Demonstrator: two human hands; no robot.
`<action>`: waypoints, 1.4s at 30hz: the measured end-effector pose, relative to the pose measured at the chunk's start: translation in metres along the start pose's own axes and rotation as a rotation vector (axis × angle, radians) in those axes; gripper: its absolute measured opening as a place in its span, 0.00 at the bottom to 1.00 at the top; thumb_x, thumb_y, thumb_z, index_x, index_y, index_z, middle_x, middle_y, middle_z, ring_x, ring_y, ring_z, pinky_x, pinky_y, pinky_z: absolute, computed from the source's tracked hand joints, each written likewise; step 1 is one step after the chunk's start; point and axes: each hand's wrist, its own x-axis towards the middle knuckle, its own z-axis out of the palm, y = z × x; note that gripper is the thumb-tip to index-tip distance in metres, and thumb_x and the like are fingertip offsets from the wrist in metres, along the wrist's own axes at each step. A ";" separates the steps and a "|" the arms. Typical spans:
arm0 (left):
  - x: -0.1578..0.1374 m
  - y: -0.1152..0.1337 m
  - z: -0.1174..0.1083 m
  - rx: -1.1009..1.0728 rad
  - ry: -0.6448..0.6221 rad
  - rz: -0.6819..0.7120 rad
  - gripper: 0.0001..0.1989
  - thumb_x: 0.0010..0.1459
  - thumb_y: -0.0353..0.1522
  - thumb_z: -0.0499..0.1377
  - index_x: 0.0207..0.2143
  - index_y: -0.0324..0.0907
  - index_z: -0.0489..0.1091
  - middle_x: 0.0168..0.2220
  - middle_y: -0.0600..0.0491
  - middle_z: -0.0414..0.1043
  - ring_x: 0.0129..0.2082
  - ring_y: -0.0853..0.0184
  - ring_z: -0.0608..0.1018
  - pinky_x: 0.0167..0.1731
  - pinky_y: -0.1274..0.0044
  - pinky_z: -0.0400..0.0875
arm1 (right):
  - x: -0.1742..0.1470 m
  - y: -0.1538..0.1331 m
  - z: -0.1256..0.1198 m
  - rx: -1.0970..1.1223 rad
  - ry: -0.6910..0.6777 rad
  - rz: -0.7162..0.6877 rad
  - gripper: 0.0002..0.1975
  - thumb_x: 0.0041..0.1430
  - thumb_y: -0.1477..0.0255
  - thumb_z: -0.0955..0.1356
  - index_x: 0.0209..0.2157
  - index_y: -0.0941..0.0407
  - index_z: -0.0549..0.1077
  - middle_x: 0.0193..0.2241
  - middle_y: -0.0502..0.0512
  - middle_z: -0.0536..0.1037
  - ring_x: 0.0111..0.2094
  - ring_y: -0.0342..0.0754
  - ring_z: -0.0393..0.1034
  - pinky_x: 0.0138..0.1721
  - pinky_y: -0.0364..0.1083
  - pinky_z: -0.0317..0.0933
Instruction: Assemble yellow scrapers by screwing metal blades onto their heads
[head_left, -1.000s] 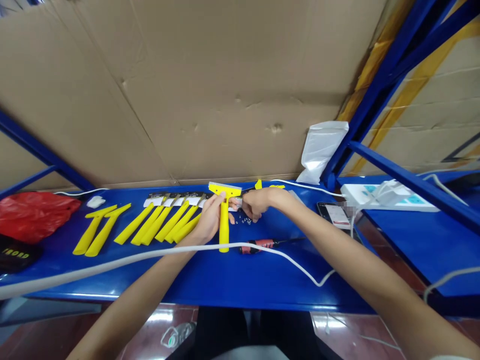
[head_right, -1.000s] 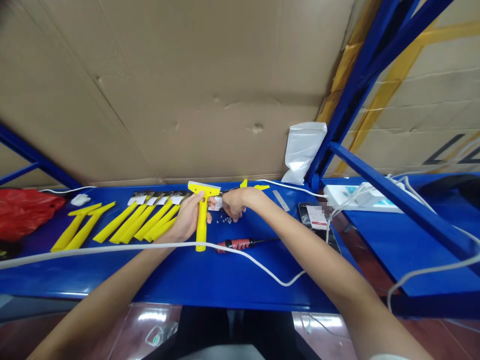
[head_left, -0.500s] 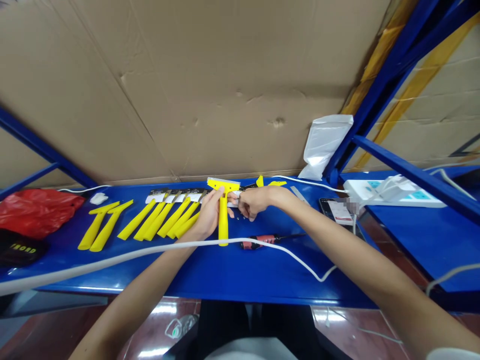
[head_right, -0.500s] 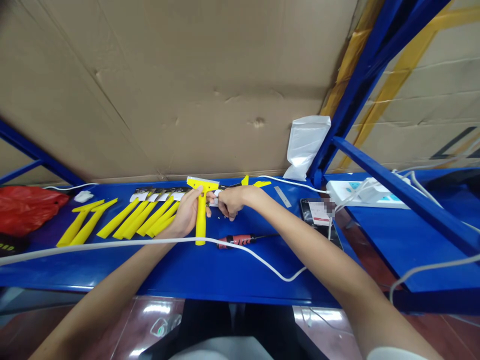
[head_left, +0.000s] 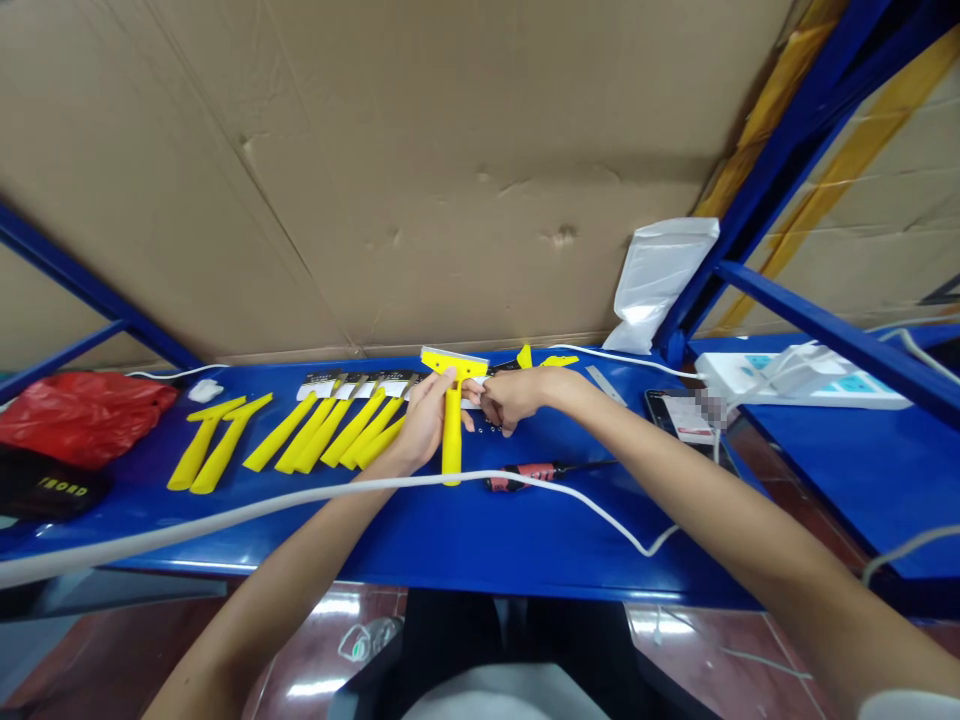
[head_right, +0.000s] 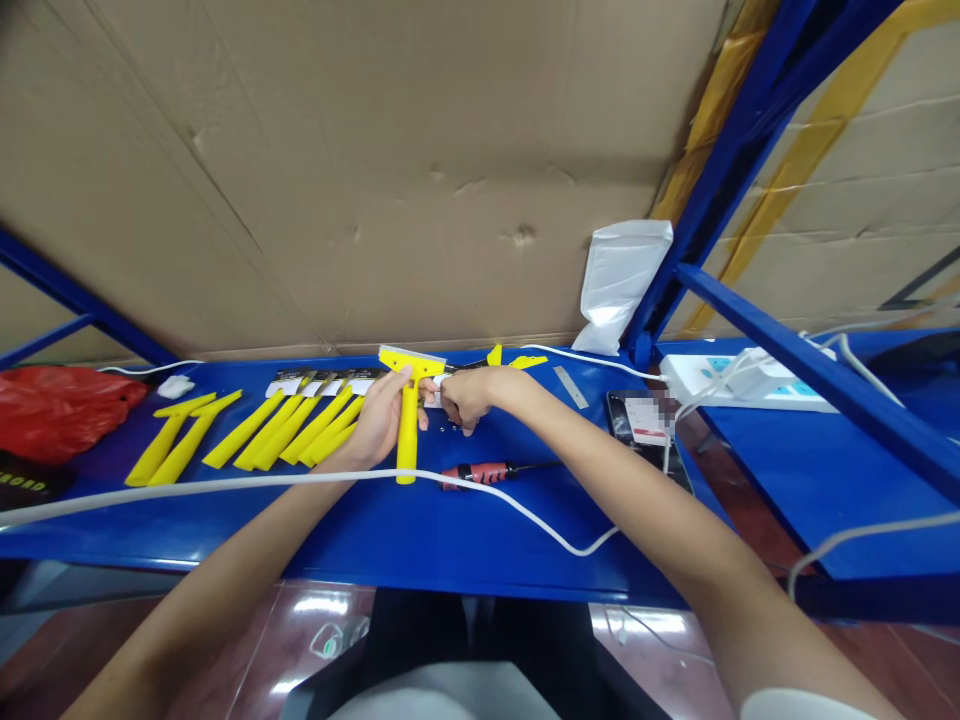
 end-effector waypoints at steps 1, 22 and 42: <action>0.000 0.000 0.000 0.000 -0.004 0.001 0.22 0.58 0.48 0.74 0.36 0.38 0.76 0.34 0.46 0.82 0.26 0.65 0.81 0.17 0.76 0.78 | -0.001 0.000 0.000 0.001 -0.006 -0.002 0.14 0.56 0.77 0.78 0.45 0.60 0.86 0.41 0.55 0.86 0.39 0.49 0.76 0.37 0.45 0.61; -0.002 0.005 -0.002 -0.045 -0.004 0.004 0.18 0.64 0.44 0.71 0.38 0.39 0.73 0.37 0.45 0.81 0.33 0.65 0.81 0.19 0.79 0.77 | -0.053 0.005 -0.033 -0.078 0.589 0.003 0.07 0.63 0.80 0.69 0.40 0.60 0.81 0.40 0.60 0.84 0.37 0.49 0.73 0.39 0.45 0.59; -0.002 -0.002 -0.005 -0.046 -0.018 -0.040 0.16 0.66 0.41 0.70 0.41 0.37 0.74 0.39 0.44 0.82 0.31 0.66 0.82 0.21 0.80 0.76 | -0.025 -0.004 -0.017 0.047 0.727 -0.176 0.03 0.63 0.74 0.72 0.37 0.59 0.80 0.39 0.57 0.77 0.36 0.47 0.69 0.43 0.44 0.58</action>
